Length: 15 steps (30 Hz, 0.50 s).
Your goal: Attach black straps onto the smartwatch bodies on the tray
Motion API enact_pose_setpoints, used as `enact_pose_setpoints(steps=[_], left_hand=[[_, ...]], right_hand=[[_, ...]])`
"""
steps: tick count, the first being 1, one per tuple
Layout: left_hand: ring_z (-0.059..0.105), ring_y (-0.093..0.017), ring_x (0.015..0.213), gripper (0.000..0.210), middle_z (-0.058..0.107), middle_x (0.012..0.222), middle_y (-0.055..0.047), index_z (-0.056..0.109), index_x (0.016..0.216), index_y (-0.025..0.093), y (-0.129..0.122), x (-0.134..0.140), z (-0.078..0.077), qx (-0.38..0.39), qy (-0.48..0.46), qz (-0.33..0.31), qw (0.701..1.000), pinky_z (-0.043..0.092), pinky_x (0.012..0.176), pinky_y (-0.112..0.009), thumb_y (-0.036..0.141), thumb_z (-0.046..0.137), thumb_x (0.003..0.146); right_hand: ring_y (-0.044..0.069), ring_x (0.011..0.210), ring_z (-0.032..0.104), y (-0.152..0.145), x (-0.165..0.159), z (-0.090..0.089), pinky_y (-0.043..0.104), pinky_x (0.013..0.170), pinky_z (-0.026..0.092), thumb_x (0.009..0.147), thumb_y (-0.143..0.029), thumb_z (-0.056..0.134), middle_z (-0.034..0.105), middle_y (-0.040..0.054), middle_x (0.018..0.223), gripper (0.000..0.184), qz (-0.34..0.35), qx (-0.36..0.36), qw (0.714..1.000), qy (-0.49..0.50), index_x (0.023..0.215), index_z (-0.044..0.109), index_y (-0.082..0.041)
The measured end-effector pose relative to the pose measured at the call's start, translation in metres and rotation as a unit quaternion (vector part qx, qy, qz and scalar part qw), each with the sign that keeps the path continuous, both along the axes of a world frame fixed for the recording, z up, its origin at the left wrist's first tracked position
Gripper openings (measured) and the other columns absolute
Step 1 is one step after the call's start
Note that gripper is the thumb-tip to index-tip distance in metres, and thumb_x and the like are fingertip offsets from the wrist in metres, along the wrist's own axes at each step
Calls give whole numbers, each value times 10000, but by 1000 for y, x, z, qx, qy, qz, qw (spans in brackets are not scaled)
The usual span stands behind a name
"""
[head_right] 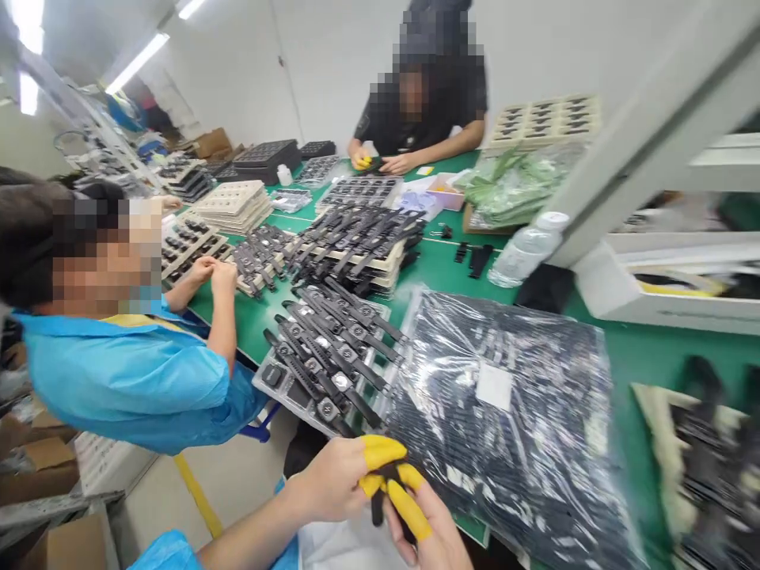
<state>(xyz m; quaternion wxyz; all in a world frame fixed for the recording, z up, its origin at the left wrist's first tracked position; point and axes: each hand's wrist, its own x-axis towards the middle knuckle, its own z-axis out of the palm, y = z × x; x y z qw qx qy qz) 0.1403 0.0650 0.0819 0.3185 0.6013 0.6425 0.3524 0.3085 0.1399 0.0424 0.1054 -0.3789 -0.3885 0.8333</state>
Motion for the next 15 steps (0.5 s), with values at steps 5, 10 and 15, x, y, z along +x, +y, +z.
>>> enact_pose_setpoints(steps=[5, 10, 15], left_hand=[[634, -273, 1299, 588, 671, 1373, -148, 575, 1437, 173, -7, -4, -8, -7, 93, -43, 995, 557, 1102, -419, 62, 457, 872], [663, -239, 1212, 612, 678, 1324, -113, 583, 1408, 214, -12, -12, -10, 15, 108, -45, 993, 585, 1042, -368, 23, 456, 841], [677, -240, 1176, 633, 678, 1304, -112, 563, 1417, 223, -13, -9, -11, 8, 134, -44, 990, 612, 982, -368, 7, 436, 835]], right_hand=[[68, 402, 235, -1, -8, -4, 220, 428, 186, 802, -742, 726, 418, -80, 456, 561, 77, 6, 996, 43, 849, 604, -196], [59, 372, 213, -6, -11, -9, 214, 417, 176, 833, -711, 706, 380, -103, 420, 533, 57, -12, 993, 102, 854, 593, -190], [49, 352, 188, -10, -12, -13, 206, 405, 170, 810, -708, 744, 365, -118, 400, 544, 41, -39, 992, 117, 877, 588, -191]])
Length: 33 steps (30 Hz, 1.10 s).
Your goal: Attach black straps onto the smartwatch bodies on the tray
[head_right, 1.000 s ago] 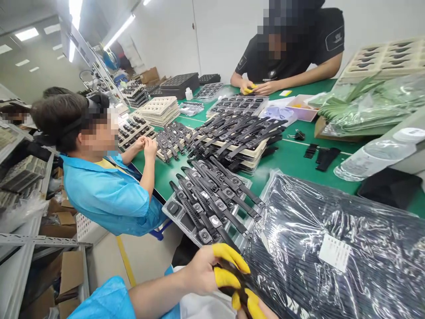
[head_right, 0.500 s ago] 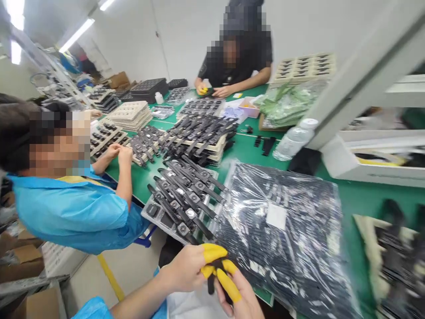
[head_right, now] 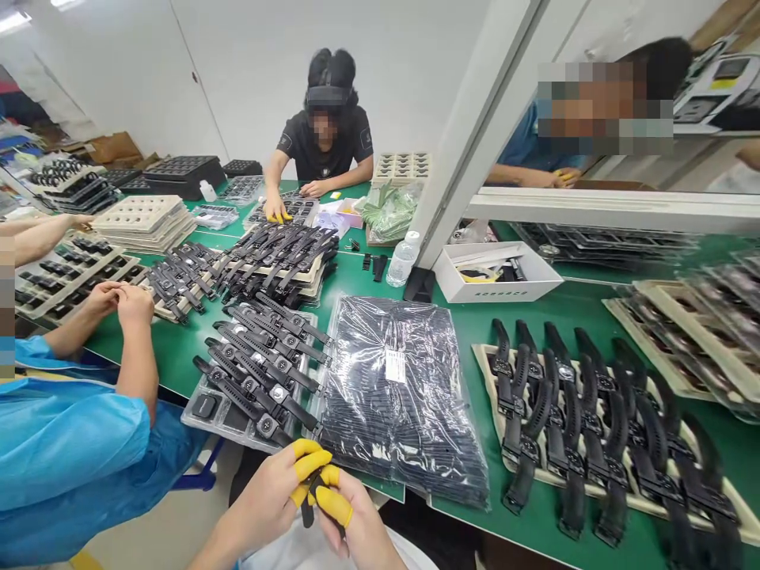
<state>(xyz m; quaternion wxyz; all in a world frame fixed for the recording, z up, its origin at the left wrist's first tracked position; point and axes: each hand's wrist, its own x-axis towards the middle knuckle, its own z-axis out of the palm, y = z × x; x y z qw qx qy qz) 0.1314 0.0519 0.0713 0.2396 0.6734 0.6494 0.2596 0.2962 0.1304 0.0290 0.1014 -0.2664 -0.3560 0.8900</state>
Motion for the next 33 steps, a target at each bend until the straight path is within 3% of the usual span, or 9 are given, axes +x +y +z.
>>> enact_pose_setpoints(steps=[8, 15, 20, 23, 25, 28, 31, 33], left_hand=[[666, -273, 1223, 629, 676, 1322, -141, 472, 1476, 194, -4, 11, -21, 76, -4, 20, 997, 611, 1015, -415, 10, 402, 879], [620, -255, 1265, 574, 626, 1357, -140, 389, 1563, 239, -3, 5, 4, 58, -27, -17, 998, 594, 1049, -393, 134, 429, 1000], [633, -302, 1090, 444, 665, 1186, -157, 533, 1409, 148, -2, 4, 8, 14, 99, -43, 994, 636, 914, -458, 156, 501, 965], [624, -303, 1022, 344, 671, 1121, -137, 613, 1261, 154, -2, 5, 10, -32, 151, -52, 987, 639, 833, -446, 137, 539, 926], [620, -286, 992, 273, 672, 1093, -121, 635, 1180, 164, -2, 4, 13, -55, 141, -51, 987, 627, 819, -424, 138, 546, 923], [625, -249, 1007, 244, 673, 1101, -104, 627, 1185, 178, -4, 1, 16, -55, 47, -48, 996, 606, 879, -387, 166, 493, 981], [645, -236, 1131, 370, 664, 1251, -113, 535, 1394, 200, -10, -3, 13, -45, -33, -41, 998, 586, 968, -366, 241, 488, 1029], [660, -235, 1181, 467, 659, 1316, -113, 452, 1501, 224, -15, -10, 10, -52, -33, -30, 998, 582, 987, -358, 265, 495, 1038]], right_hand=[[29, 356, 148, -1, -1, 4, 182, 400, 166, 747, -709, 813, 353, -140, 409, 576, -52, -65, 997, -8, 879, 571, -204], [19, 362, 121, -2, 0, -5, 164, 393, 159, 747, -685, 826, 343, -149, 424, 564, -73, -96, 993, -11, 873, 553, -208], [23, 381, 95, -1, 0, -8, 162, 389, 147, 766, -665, 810, 313, -152, 435, 535, -28, -78, 996, -25, 903, 593, -196], [26, 387, 93, -2, 0, -4, 167, 390, 146, 762, -655, 809, 310, -149, 438, 524, -23, -73, 996, -37, 895, 596, -195], [29, 386, 100, -3, -1, -1, 175, 392, 146, 762, -664, 803, 311, -147, 434, 529, -19, -71, 996, -44, 891, 594, -195], [40, 386, 109, -6, -2, 1, 190, 398, 145, 742, -691, 802, 304, -151, 423, 566, -6, -66, 997, -47, 923, 598, -195], [60, 394, 170, -6, -2, 3, 211, 425, 196, 792, -752, 721, 329, -135, 427, 574, -11, -1, 999, -42, 901, 582, -205], [83, 435, 293, -2, 0, 6, 231, 468, 268, 849, -747, 670, 446, -87, 494, 551, -9, 116, 992, -56, 897, 594, -203]])
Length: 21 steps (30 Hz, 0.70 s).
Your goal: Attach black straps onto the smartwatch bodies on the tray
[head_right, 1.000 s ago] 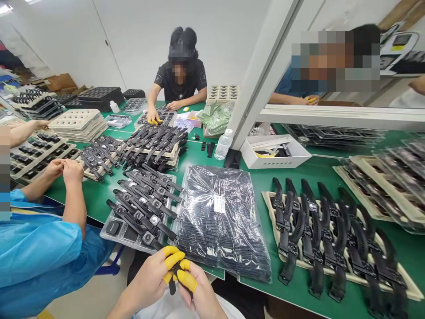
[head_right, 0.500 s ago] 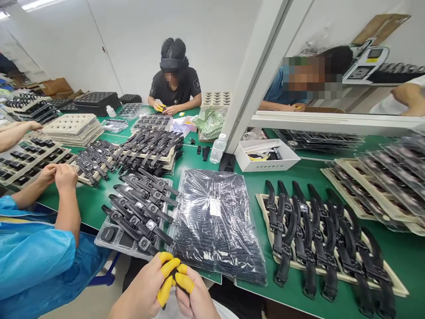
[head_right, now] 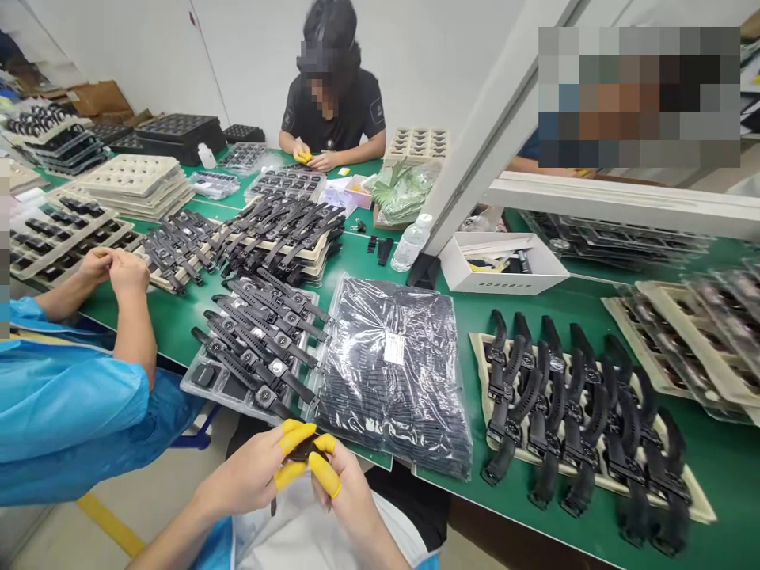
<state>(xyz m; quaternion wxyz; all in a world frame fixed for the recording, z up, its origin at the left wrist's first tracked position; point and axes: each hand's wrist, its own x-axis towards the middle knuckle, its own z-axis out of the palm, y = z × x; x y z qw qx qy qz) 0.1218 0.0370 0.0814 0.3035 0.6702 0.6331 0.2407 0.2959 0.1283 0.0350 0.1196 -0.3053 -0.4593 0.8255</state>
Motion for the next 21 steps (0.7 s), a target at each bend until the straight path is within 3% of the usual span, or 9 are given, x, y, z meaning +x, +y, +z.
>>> enact_pose_setpoints(steps=[2, 4, 7, 10, 13, 15, 18, 21], left_hand=[[680, -229, 1169, 474, 681, 1299, -101, 453, 1511, 236, -6, -11, -1, -13, 34, 9, 999, 579, 979, -348, 239, 483, 1038], [694, -220, 1116, 414, 711, 1220, -86, 526, 1442, 226, -14, -29, 4, -30, 87, 19, 996, 572, 958, -334, 207, 478, 1032], [688, -222, 979, 238, 722, 1025, -72, 674, 1161, 205, -26, -65, 20, -63, 195, 24, 979, 554, 883, -330, 179, 480, 1025], [643, -246, 910, 264, 694, 933, -79, 694, 966, 208, -35, -102, 39, -64, 282, 24, 957, 512, 850, -362, 91, 458, 970], [610, -248, 867, 334, 680, 907, -71, 686, 978, 207, -35, -139, 48, -63, 309, 52, 947, 476, 833, -359, 23, 420, 893], [598, -236, 855, 344, 659, 909, -60, 675, 960, 207, -27, -160, 47, -75, 309, 49, 947, 458, 832, -347, 6, 415, 859], [585, -229, 873, 296, 607, 939, -67, 671, 919, 198, -10, -184, 33, -82, 296, 29, 951, 453, 854, -349, 20, 442, 858], [568, -239, 925, 221, 575, 955, -83, 652, 915, 179, 2, -197, 17, -47, 284, 40, 957, 473, 905, -374, 51, 472, 905]], right_hand=[[124, 550, 460, 8, 2, 3, 258, 551, 356, 903, -671, 663, 606, -13, 644, 475, 47, 157, 986, -37, 904, 631, -197], [165, 665, 556, 18, 4, 7, 287, 631, 398, 969, -567, 625, 690, 33, 780, 379, 118, 298, 944, -76, 932, 674, -193], [180, 699, 597, 30, 1, 14, 303, 656, 409, 1064, -453, 472, 688, 54, 836, 361, 188, 446, 869, -97, 991, 709, -191], [186, 731, 627, 30, -19, 21, 305, 657, 436, 1094, -374, 385, 672, 83, 909, 392, 202, 559, 798, -97, 1023, 721, -186], [220, 836, 676, 21, -56, 28, 306, 668, 461, 1081, -285, 408, 717, 118, 997, 313, 211, 635, 734, -117, 1131, 699, -181], [237, 905, 691, 15, -84, 32, 298, 662, 462, 1059, -232, 448, 739, 128, 1038, 250, 224, 662, 702, -136, 1154, 674, -182], [238, 874, 694, 9, -114, 36, 289, 628, 440, 1029, -177, 506, 741, 118, 980, 159, 268, 685, 655, -174, 1073, 659, -184], [231, 874, 685, 8, -120, 36, 286, 631, 433, 1009, -145, 544, 736, 104, 974, 129, 294, 703, 623, -178, 1059, 656, -185]])
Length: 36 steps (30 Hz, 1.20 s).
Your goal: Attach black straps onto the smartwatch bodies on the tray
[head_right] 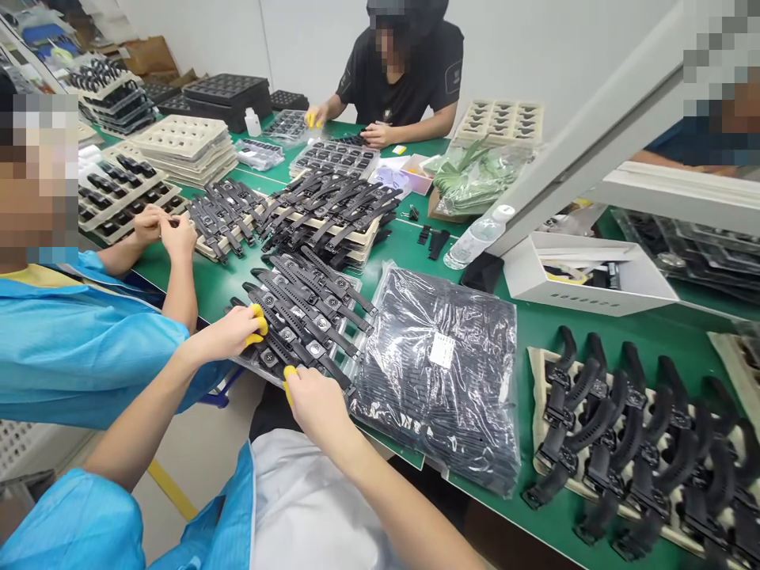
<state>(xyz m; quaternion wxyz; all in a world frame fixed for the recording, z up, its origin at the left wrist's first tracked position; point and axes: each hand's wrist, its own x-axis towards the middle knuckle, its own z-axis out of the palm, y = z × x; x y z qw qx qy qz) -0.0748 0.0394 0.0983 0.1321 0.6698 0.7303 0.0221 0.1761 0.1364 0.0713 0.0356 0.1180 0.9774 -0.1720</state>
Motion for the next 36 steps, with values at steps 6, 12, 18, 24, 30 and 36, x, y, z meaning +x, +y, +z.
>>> enact_pose_setpoints(steps=[6, 12, 18, 24, 30, 36], left_hand=[[547, -256, 1206, 128, 599, 1226, -113, 614, 1014, 189, -22, 9, -18, 175, -28, 53, 983, 344, 1212, -563, 237, 497, 1038], [507, -305, 1350, 317, 552, 1390, -157, 561, 1291, 192, -40, 71, -65, 399, 3, 183, 898, 385, 1222, -583, 263, 615, 987], [354, -351, 1523, 406, 417, 1555, -228, 477, 1420, 164, -20, 127, -118, 475, 9, 292, 830, 131, 1282, -691, 229, 519, 1021], [309, -346, 1558, 393, 398, 1594, -237, 478, 1428, 158, -14, 126, -139, 490, -8, 352, 798, 0, 1276, -702, 219, 383, 1052], [392, -309, 1511, 347, 472, 1534, -197, 527, 1360, 182, -17, 121, -140, 495, -16, 352, 794, 33, 1288, -689, 195, 375, 1049], [372, -319, 1522, 375, 456, 1547, -212, 486, 1396, 173, -16, 120, -139, 500, -31, 364, 785, 48, 1285, -692, 195, 376, 1038]], right_hand=[[243, 980, 656, 45, 32, 5, 299, 751, 477, 1065, -340, 522, 695, 107, 1077, 254, -47, -20, 996, 68, 1196, 675, -186], [284, 1111, 626, 158, 31, 16, 308, 765, 464, 1088, -332, 428, 649, 148, 1162, 392, -243, 67, 967, -35, 1361, 653, -164], [260, 1112, 665, 212, -13, 10, 312, 847, 464, 1105, -354, 369, 681, 123, 1261, 448, -197, 58, 972, -118, 1500, 567, -280], [267, 1045, 709, 231, -35, 4, 331, 846, 473, 1089, -405, 418, 756, 132, 1153, 383, -173, 41, 975, -131, 1210, 739, -234], [299, 1086, 714, 230, -37, -1, 355, 858, 494, 1050, -392, 515, 762, 173, 1124, 307, -225, 43, 965, -125, 1113, 729, -181], [341, 1063, 736, 215, -41, -10, 393, 841, 518, 1018, -285, 551, 732, 277, 1144, 518, -316, 53, 940, -119, 1457, 467, -24]])
